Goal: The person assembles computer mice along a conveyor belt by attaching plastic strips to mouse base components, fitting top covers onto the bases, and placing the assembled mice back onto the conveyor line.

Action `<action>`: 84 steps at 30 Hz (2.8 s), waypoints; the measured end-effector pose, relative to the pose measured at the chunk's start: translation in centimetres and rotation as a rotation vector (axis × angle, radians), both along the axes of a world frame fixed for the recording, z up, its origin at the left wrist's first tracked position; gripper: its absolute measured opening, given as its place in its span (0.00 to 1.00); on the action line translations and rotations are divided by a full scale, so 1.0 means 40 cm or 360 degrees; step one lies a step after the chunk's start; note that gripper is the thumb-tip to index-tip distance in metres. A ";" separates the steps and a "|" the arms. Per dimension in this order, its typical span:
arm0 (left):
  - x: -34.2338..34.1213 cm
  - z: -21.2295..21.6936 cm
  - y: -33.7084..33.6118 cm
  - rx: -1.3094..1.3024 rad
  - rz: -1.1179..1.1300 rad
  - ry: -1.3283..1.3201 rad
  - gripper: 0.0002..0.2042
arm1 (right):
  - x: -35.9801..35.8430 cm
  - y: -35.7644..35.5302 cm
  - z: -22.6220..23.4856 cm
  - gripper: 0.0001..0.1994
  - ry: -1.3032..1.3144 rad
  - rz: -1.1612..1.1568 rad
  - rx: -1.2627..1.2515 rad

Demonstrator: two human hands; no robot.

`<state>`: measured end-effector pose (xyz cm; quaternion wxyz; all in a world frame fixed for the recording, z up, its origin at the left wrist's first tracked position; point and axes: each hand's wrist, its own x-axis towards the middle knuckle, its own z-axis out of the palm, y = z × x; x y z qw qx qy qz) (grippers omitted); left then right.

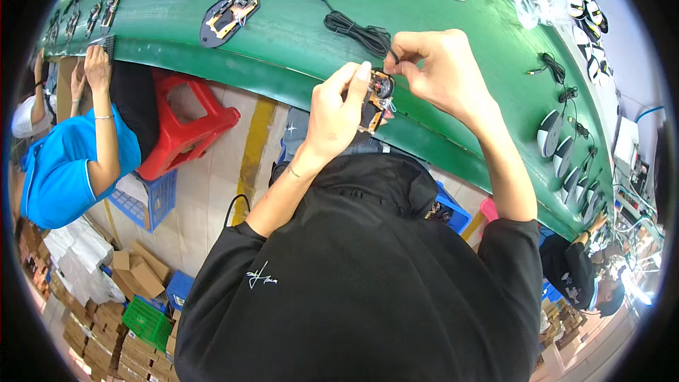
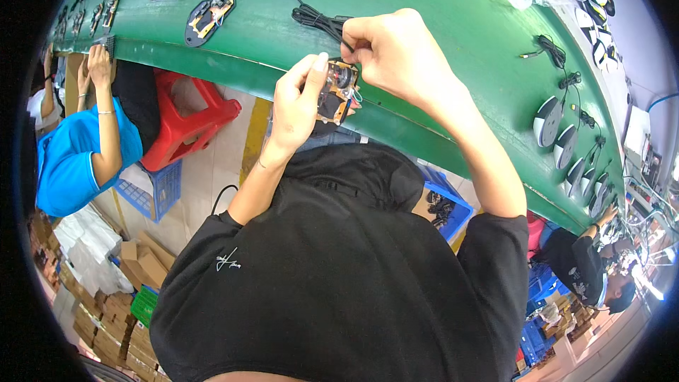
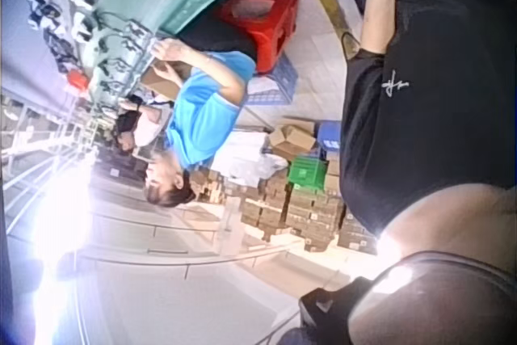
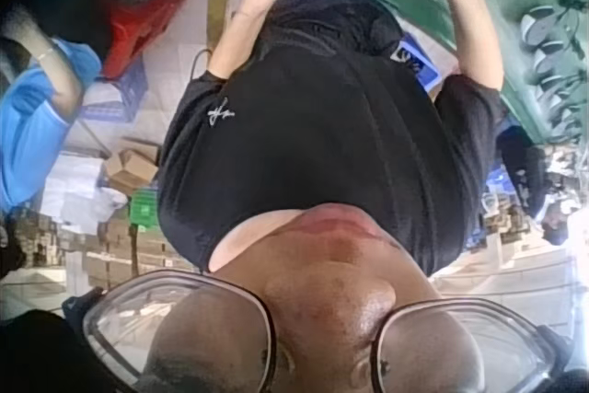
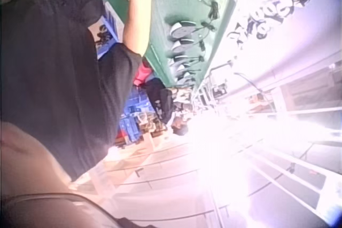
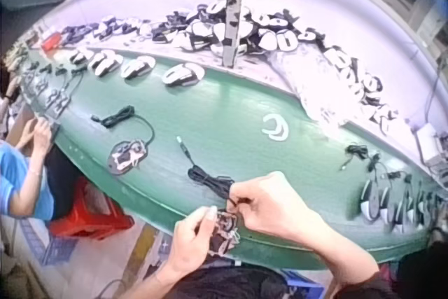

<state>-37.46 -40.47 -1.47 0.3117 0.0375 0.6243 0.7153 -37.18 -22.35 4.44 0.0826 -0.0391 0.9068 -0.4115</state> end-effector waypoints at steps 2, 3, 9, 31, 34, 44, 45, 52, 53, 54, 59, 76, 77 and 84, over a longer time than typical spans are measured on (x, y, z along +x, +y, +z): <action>-0.001 -0.001 0.000 0.0021 0.0004 -0.0030 0.15 | 0.002 0.001 0.000 0.05 0.0042 -0.0127 -0.0073; -0.004 -0.008 -0.002 0.0000 -0.0064 0.0046 0.15 | -0.001 0.011 0.004 0.05 -0.0060 -0.0122 -0.0112; -0.002 0.001 -0.005 -0.0145 -0.0157 0.0438 0.13 | -0.001 0.001 -0.028 0.06 -0.0183 -0.0232 -0.0138; -0.051 0.010 -0.002 0.0611 0.0042 -0.0070 0.25 | 0.132 -0.185 -0.032 0.05 -0.0179 -0.1310 -0.1118; -0.064 0.013 0.006 0.0651 0.0218 -0.0241 0.29 | 0.140 -0.210 -0.034 0.06 0.0108 -0.1042 -0.0723; -0.091 0.003 -0.016 0.0857 0.0209 -0.0393 0.29 | -0.100 0.266 -0.199 0.19 0.0219 -0.1516 0.0821; -0.094 0.004 -0.018 0.0902 0.0166 -0.0464 0.30 | -0.110 0.280 -0.216 0.19 0.0171 -0.1505 0.0791; -0.106 -0.011 -0.034 0.0967 0.0117 -0.0351 0.27 | -0.161 0.247 -0.198 0.17 -0.0045 -0.1514 -0.0036; -0.111 -0.013 -0.036 0.0970 0.0109 -0.0355 0.27 | -0.158 0.243 -0.188 0.17 -0.0044 -0.1522 -0.0032; -0.117 -0.012 -0.038 0.1123 0.0090 -0.0537 0.26 | -0.151 0.239 -0.177 0.17 -0.0015 -0.1531 -0.0187; -0.143 -0.009 -0.018 0.1562 0.0210 -0.1069 0.20 | -0.049 0.112 -0.043 0.13 0.0193 -0.1365 -0.0642; -0.129 -0.009 0.022 0.1562 0.0539 -0.0648 0.16 | 0.093 -0.232 -0.070 0.11 -0.0121 -0.1551 -0.1242; -0.125 -0.017 0.023 0.1595 0.0524 -0.0583 0.18 | 0.091 -0.236 -0.073 0.11 -0.0056 -0.1553 -0.1257; -0.128 -0.005 0.016 0.0890 0.0378 -0.0179 0.22 | 0.074 -0.190 -0.095 0.11 -0.0114 -0.1517 -0.1436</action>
